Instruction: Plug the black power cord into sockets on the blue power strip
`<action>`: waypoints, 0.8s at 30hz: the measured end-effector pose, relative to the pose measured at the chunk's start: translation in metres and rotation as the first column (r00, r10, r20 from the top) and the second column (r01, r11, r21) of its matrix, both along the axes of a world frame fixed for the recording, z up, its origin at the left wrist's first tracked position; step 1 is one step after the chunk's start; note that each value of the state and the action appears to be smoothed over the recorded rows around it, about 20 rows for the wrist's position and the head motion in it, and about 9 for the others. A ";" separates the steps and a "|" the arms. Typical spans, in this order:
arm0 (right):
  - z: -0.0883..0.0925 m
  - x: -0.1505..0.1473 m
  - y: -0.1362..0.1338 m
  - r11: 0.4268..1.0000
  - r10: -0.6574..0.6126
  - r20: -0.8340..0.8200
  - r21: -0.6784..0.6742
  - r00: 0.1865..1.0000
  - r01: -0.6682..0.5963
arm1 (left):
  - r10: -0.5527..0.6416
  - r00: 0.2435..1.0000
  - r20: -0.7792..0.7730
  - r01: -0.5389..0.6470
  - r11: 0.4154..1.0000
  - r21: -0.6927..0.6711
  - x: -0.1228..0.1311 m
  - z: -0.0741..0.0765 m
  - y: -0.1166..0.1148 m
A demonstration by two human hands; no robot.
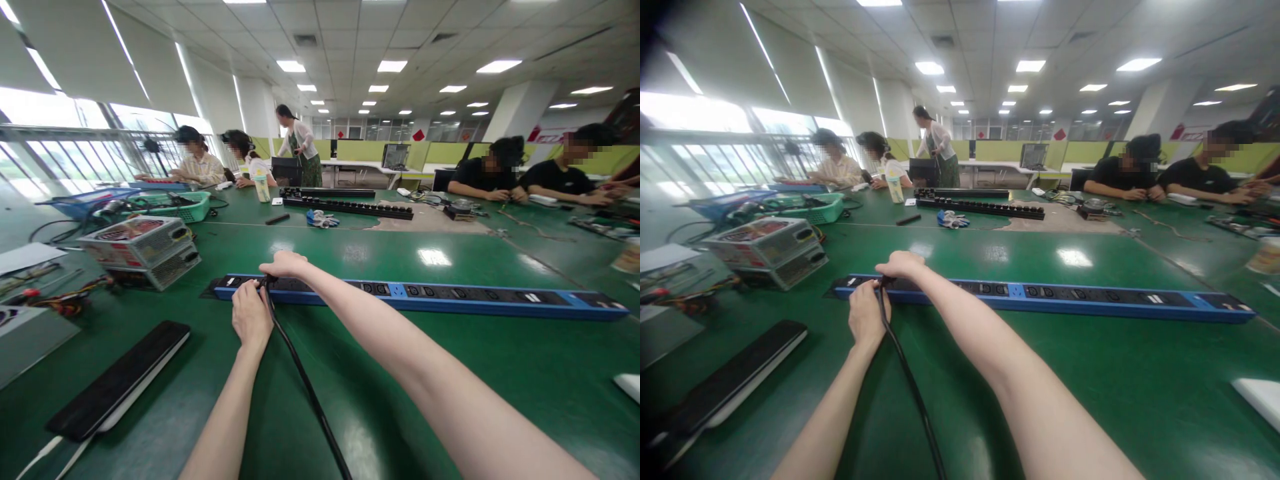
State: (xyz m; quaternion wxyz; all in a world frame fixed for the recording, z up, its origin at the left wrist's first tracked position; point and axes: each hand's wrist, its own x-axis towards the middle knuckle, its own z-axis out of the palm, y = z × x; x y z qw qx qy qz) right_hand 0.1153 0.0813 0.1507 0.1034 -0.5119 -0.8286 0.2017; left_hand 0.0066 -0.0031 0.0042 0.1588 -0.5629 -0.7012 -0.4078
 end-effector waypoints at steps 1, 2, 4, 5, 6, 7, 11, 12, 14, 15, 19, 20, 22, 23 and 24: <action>0.009 0.003 0.002 0.999 0.041 -0.015 0.018 0.999 -0.041 | -0.005 1.000 0.002 0.005 1.000 0.002 0.000 0.000 0.000; 0.019 0.007 0.004 0.996 0.086 -0.033 0.039 0.996 -0.084 | -0.010 1.000 0.007 0.010 1.000 0.003 0.001 0.001 -0.001; 0.040 0.021 0.006 0.990 0.139 -0.090 0.049 0.986 -0.135 | -0.019 0.999 0.028 0.019 1.000 0.006 0.001 0.001 -0.001; 0.050 0.030 0.005 0.987 0.157 -0.132 0.003 0.979 -0.158 | -0.021 0.999 0.042 0.021 1.000 0.009 0.002 0.002 -0.001; 0.060 0.042 0.004 0.982 0.154 -0.191 -0.083 0.969 -0.172 | -0.022 0.998 0.054 0.021 1.000 0.011 0.002 0.002 -0.001; 0.068 0.055 0.002 0.962 0.139 -0.249 -0.194 0.958 -0.190 | -0.022 0.998 0.064 0.021 1.000 0.012 0.002 0.002 -0.001; 0.101 0.107 -0.010 0.911 0.020 -0.413 -0.368 0.911 -0.186 | -0.018 0.997 0.078 0.017 1.000 0.015 0.002 0.000 0.001; 0.111 0.118 -0.012 0.934 -0.009 -0.441 -0.325 0.897 -0.151 | -0.017 0.997 0.076 0.015 1.000 0.017 0.002 0.000 0.001; 0.136 0.136 -0.011 0.985 -0.026 -0.495 -0.163 0.869 -0.064 | -0.015 0.997 0.074 0.014 1.000 0.019 0.002 -0.001 0.001; 0.151 0.144 -0.009 0.998 -0.015 -0.517 -0.055 0.856 -0.016 | -0.016 0.997 0.075 0.014 1.000 0.019 0.002 -0.001 0.002; 0.210 0.167 0.009 0.909 0.078 -0.493 0.392 0.867 0.141 | -0.015 0.997 0.075 0.014 1.000 0.016 0.002 -0.001 0.001; 0.217 0.170 0.014 0.861 0.096 -0.433 0.487 0.896 0.143 | -0.014 0.997 0.073 0.013 1.000 0.015 0.002 0.000 0.001; 0.217 0.170 0.020 0.785 0.107 -0.264 0.615 0.959 0.082 | -0.011 0.998 0.069 0.010 1.000 0.014 0.003 0.000 0.001; 0.209 0.167 0.021 0.765 0.109 -0.164 0.644 0.980 0.023 | -0.010 0.998 0.066 0.009 1.000 0.014 0.002 0.000 0.001; 0.195 0.161 0.021 0.761 0.116 -0.060 0.647 0.991 -0.050 | -0.010 0.998 0.063 0.009 1.000 0.014 0.002 0.000 0.001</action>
